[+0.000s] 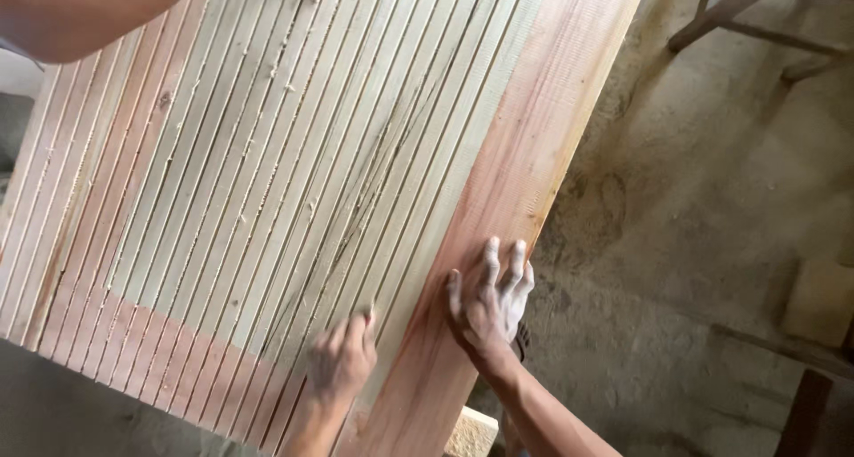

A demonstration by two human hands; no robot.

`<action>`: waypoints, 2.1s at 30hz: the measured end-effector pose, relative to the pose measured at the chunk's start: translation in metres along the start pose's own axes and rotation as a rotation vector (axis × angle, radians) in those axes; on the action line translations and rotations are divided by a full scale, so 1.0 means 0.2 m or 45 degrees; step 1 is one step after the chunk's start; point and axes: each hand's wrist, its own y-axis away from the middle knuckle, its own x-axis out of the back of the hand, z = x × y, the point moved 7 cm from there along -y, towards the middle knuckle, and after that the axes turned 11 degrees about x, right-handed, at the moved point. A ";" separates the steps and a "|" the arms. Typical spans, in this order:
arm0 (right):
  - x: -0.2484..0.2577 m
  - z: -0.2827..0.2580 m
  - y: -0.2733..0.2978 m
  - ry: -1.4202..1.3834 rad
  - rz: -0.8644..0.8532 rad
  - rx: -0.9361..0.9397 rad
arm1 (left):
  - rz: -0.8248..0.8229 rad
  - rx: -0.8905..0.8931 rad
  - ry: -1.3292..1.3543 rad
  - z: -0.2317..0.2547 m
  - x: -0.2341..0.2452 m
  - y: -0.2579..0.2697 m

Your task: The person sands a large wooden surface using a sanding block, moving back and forth along the grain. Another person is also sanding a different section of the same surface. The camera wearer continues sanding different areas of the wood throughout the clip.

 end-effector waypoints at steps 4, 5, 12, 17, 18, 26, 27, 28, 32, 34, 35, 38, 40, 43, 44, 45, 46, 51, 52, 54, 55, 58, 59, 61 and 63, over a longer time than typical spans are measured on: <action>-0.03 0.00 0.03 -0.075 0.009 0.049 | -0.050 -0.053 -0.027 0.26 -0.30 -0.62; -0.06 0.02 0.00 -0.111 0.011 0.042 | 0.108 -0.107 0.066 0.35 -0.33 -0.85; 0.04 0.28 -0.03 -0.441 0.011 0.105 | -0.189 0.115 -0.094 0.28 -0.33 -0.74; 0.12 1.01 -1.18 -0.818 0.383 -0.356 | 0.075 -0.008 -0.123 0.08 -0.03 -0.15; 0.12 1.08 -1.40 -0.810 0.489 -0.172 | 0.034 0.009 -0.117 0.09 -0.03 -0.13; -0.04 1.04 -1.79 -0.195 0.007 -0.981 | -0.087 0.025 0.031 0.59 -0.66 -1.47; 0.00 1.00 -1.79 -0.169 0.013 -1.050 | -0.131 0.051 0.056 0.62 -0.71 -1.54; 0.03 0.95 -1.81 -0.199 0.037 -1.010 | -0.167 0.096 0.076 0.62 -0.71 -1.54; 0.12 0.91 -1.77 -0.232 0.036 -0.968 | 0.036 -0.068 0.189 0.54 -0.32 -1.08; 0.13 0.89 -1.83 -0.263 0.053 -0.917 | -0.119 0.043 0.071 0.41 -0.12 -0.74; 0.12 0.89 -1.86 -0.272 0.068 -0.903 | -0.096 0.095 0.069 0.35 -0.07 -0.66; 0.07 0.96 -1.75 -0.273 0.000 -0.948 | -0.085 0.071 -0.089 0.32 -0.08 -0.52; 0.06 0.97 -1.77 -0.273 -0.005 -0.961 | 0.016 -0.031 -0.029 0.41 -0.25 -0.79; 0.08 0.95 -1.81 -0.256 -0.008 -0.977 | 0.005 -0.068 0.093 0.61 -0.61 -1.42; 0.08 0.94 -1.81 -0.268 -0.020 -0.993 | 0.036 -0.007 0.160 0.68 -0.70 -1.62; 0.08 0.93 -1.83 -0.279 -0.033 -1.008 | -0.058 0.033 0.105 0.73 -0.78 -1.78; 0.09 0.93 -1.81 -0.278 -0.014 -0.984 | -0.181 0.081 0.046 0.76 -0.84 -1.85; 0.12 0.93 -1.77 -0.331 0.016 -1.029 | 0.008 -0.084 0.020 0.71 -0.40 -1.47; 0.12 0.93 -1.82 -0.382 0.046 -0.957 | -0.085 -0.069 0.065 0.64 -0.35 -1.32; 0.11 0.94 -1.83 -0.465 0.071 -0.849 | -0.189 0.043 0.122 0.51 -0.25 -1.00; 0.11 0.96 -1.79 -0.497 0.075 -0.840 | -0.235 0.181 0.043 0.43 -0.22 -0.87; 0.05 0.98 -1.73 -0.582 0.095 -0.799 | -0.004 -0.002 -0.020 0.49 -0.22 -0.94; 0.04 0.98 -1.73 -0.588 0.108 -0.787 | 0.002 -0.027 0.005 0.54 -0.28 -1.10; 0.04 0.99 -1.71 -0.561 0.083 -0.747 | 0.079 -0.129 0.078 0.74 -0.45 -1.49; 0.06 0.99 -1.74 -0.531 0.076 -0.727 | 0.011 -0.018 0.084 0.91 -0.70 -1.99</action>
